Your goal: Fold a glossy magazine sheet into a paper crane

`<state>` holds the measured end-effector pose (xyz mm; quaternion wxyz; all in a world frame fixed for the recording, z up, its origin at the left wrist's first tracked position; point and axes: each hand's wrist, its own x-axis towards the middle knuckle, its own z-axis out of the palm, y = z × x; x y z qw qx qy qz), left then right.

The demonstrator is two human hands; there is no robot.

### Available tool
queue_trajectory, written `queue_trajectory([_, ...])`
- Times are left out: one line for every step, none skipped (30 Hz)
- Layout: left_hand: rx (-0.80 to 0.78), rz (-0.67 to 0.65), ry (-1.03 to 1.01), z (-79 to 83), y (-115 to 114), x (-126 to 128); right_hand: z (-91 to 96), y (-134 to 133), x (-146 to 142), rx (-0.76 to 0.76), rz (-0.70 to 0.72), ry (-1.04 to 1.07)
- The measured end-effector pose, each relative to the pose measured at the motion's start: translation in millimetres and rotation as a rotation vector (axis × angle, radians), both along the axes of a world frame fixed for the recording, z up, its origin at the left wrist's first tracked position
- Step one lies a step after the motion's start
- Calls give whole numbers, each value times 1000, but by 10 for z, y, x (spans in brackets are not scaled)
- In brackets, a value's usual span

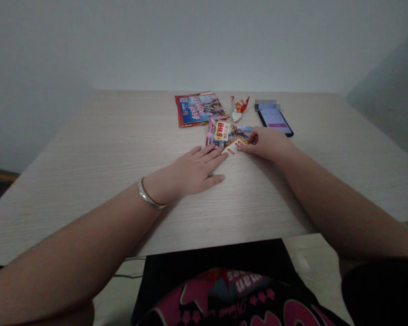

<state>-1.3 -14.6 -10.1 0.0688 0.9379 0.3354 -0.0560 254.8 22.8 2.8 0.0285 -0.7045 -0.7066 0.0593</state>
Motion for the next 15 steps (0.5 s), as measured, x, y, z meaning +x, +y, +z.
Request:
queue_trajectory([-10, 0, 7, 28, 3, -23, 11, 9, 15, -11, -8, -10])
queue_trajectory([-14, -2, 12, 56, 6, -46, 20, 18, 31, -23, -11, -18])
queue_trajectory([-15, -7, 18, 84, 10, -69, 25, 27, 47, -36, -9, -22])
queue_trajectory([-10, -9, 25, 112, 12, -90, 28, 36, 64, -48, -3, -22])
queue_trajectory([-2, -13, 29, 138, 13, -110, 29, 43, 81, -57, 4, -19])
queue_trajectory([1, -22, 37, 163, 13, -127, 28, 51, 98, -61, 10, -14])
queue_trajectory([6, -26, 42, 187, 12, -143, 25, 57, 116, -64, 11, -10])
queue_trajectory([9, -31, 46, 210, 10, -157, 21, 64, 133, -66, 8, -9])
queue_trajectory([12, -32, 50, 231, 6, -168, 16, 71, 153, -68, 4, -10])
queue_trajectory([16, -27, 54, 251, 2, -176, 12, 79, 173, -71, 1, -15])
queue_trajectory([17, -17, 60, 270, -2, -183, 9, 87, 196, -78, -1, -22])
queue_trajectory([18, -5, 68, 288, -7, -187, 7, 95, 220, -87, -1, -25])
queue_trajectory([18, 13, 75, 305, -12, -191, 6, 103, 247, -100, -5, -26])
queue_trajectory([18, 30, 80, 320, -17, -194, 7, 110, 274, -114, -10, -22])
queue_trajectory([20, 46, 83, 333, -22, -196, 9, 117, 300, -124, -12, -17])
